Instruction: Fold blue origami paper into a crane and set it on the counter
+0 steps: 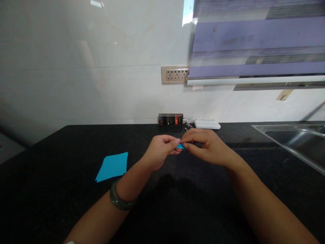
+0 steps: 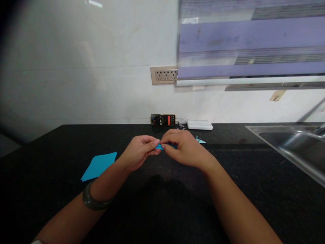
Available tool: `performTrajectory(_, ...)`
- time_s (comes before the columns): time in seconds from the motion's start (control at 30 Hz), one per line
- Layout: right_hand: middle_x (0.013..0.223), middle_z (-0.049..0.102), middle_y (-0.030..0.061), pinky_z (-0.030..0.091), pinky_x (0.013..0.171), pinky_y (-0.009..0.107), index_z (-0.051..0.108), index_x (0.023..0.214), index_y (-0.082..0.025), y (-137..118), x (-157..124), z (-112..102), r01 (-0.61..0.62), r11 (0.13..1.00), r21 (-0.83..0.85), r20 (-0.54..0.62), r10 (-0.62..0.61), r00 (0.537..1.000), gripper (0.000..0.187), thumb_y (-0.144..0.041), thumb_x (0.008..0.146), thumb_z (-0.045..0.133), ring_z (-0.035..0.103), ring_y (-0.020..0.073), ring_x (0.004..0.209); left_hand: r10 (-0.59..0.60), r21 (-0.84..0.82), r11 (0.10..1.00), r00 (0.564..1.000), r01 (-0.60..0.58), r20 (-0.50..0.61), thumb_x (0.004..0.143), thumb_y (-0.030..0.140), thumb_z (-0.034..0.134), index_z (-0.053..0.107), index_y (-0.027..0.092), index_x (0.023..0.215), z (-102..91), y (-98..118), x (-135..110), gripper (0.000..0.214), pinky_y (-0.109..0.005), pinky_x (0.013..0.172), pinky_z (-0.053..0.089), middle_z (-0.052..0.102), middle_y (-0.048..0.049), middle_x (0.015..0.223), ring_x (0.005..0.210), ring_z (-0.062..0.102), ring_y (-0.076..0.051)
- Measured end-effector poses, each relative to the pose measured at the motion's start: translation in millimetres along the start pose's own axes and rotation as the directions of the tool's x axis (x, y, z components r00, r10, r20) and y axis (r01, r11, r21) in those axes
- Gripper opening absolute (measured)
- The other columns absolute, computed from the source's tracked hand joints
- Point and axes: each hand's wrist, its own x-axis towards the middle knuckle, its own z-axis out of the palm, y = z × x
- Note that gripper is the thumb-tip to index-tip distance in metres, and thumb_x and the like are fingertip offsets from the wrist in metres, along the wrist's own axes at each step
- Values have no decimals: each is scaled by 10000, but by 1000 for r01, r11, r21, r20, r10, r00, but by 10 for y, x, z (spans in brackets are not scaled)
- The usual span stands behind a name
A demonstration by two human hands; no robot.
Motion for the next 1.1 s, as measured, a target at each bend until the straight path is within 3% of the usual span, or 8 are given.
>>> performTrajectory(0.17,719,624,23,426,586,242,639,784,-160,-8,9,-1,-153,988,1,-52,153,987,94,-169,761,549,560,123,655,119,169,980,990,-105,-71,645,297,676,632,101,701,22,34,-22,209,-244,596,502,603,-16,627,573,585,-104)
performTrajectory(0.27,725,633,21,426,602,242,644,779,-171,6,7,-5,-168,986,3,-21,168,986,87,-184,764,560,568,126,669,187,272,949,979,-157,-87,651,280,665,625,98,662,49,75,-41,187,-232,566,489,592,-17,613,563,579,-107)
performTrajectory(0.43,732,630,17,422,624,238,638,773,-173,19,5,-11,-161,987,-12,-9,160,987,78,-169,768,560,570,125,687,308,403,873,951,-274,-21,664,287,650,633,113,689,35,80,-54,176,-234,575,480,598,-34,687,599,576,-116)
performTrajectory(0.7,740,614,21,416,635,243,618,769,-165,45,18,4,-83,994,-72,-23,82,996,87,-133,777,538,557,123,697,496,610,679,868,-408,28,688,268,632,647,141,695,14,50,-47,128,-250,641,456,599,-57,745,721,565,-149)
performTrajectory(1.1,757,622,39,417,642,264,613,772,-167,76,7,1,8,985,-170,-34,-14,999,104,-157,795,512,550,139,710,561,649,609,826,-456,54,719,230,589,644,166,690,21,41,-52,90,-258,654,447,600,-51,746,723,558,-152)
